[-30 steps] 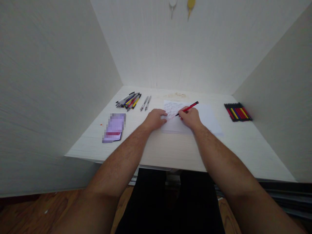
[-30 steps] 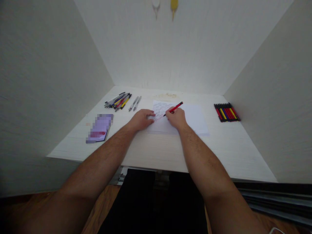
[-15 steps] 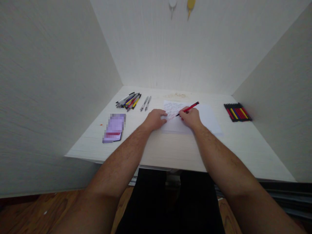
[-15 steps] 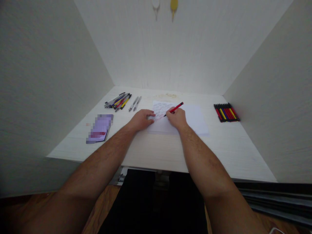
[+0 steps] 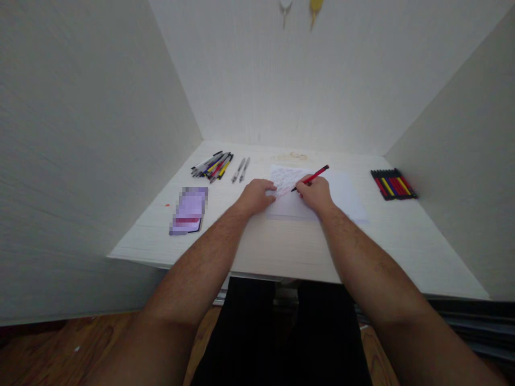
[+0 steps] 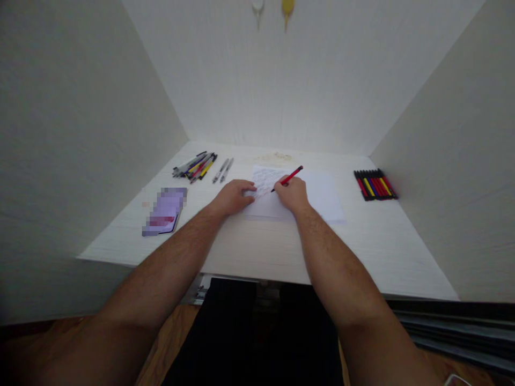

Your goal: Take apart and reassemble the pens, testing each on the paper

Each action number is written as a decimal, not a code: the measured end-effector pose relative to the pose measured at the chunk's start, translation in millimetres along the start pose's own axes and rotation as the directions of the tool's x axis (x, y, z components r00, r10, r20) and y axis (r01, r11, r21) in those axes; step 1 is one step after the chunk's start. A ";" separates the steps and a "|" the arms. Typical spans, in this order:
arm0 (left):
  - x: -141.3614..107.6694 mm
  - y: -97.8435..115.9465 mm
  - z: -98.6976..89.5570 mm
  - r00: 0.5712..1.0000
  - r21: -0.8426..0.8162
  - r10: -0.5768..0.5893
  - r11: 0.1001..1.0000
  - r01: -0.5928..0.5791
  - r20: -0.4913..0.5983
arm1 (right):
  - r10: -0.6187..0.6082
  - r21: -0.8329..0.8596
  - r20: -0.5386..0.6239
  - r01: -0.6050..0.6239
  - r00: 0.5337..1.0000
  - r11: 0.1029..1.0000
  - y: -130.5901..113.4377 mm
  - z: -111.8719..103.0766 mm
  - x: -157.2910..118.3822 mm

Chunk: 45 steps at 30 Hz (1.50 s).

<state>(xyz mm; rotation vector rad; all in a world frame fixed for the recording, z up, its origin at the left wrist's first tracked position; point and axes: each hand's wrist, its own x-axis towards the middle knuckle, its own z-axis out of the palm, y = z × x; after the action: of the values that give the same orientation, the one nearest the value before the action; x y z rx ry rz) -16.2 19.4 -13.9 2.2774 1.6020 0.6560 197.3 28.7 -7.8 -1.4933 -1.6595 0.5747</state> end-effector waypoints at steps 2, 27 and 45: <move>0.3 -0.4 0.5 1.000 -0.005 -0.004 1.000 0.004 0.000 | 0.024 -0.055 -0.087 -0.029 0.996 0.998 1.3 -0.5 2.6; -3.9 5.4 -2.9 0.998 -0.046 -0.020 0.999 0.017 -0.060 | -0.279 -0.122 -0.206 0.259 0.938 0.958 4.0 -3.2 5.6; -11.0 28.0 -6.9 0.988 -0.459 -0.151 0.881 0.116 -0.041 | 0.027 0.581 -0.170 0.078 0.985 0.810 -35.0 0.9 -3.1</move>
<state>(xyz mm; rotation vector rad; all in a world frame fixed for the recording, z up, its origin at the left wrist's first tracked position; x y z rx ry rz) -0.2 -0.8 3.1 1.8036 1.4328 0.9747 175.7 19.1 18.2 -1.0244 -1.2076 0.8313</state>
